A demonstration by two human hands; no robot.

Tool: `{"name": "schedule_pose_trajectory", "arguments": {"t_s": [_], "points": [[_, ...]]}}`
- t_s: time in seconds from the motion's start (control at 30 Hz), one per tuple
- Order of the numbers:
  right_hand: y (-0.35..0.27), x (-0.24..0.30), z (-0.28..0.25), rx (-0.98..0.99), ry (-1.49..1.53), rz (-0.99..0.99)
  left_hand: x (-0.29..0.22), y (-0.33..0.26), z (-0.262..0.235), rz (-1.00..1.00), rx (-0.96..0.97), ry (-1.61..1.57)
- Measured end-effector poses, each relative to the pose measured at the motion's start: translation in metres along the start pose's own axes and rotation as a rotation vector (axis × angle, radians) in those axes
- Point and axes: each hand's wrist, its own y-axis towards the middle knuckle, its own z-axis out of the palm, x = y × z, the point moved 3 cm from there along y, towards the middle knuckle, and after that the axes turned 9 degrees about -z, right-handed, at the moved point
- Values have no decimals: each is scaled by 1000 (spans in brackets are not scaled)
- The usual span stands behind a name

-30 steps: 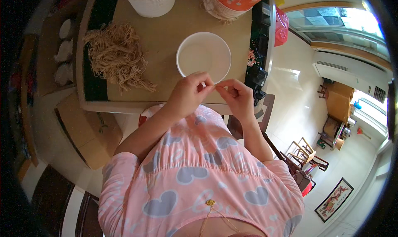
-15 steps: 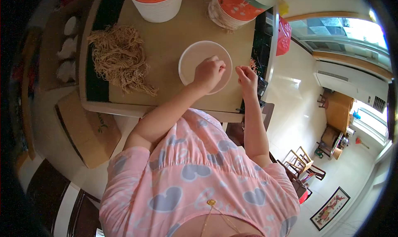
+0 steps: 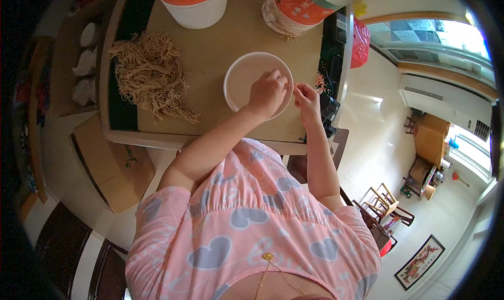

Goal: Organizing decorative paper cups and placing shredded material into a container.

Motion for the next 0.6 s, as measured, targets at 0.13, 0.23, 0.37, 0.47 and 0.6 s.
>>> {"name": "schedule_pose_trajectory", "arguments": {"t_s": [0.13, 0.23, 0.37, 0.47, 0.6], "points": [[-3, 1, 2, -17, -44, -2, -5, 0, 1, 48, 4, 90], [-5, 2, 3, -3, -47, -10, -9, -2, -1, 132, -34, 152], [-24, 21, 7, 61, 68, 65, 4, -7, 2, -8, 28, -94], [-48, 46, 13, 49, -108, -183, 26, -9, 15, -557, 417, -730], [-77, 78, 54, 202, -500, -415, 41, -17, 28, -1045, 592, -1364]]}}
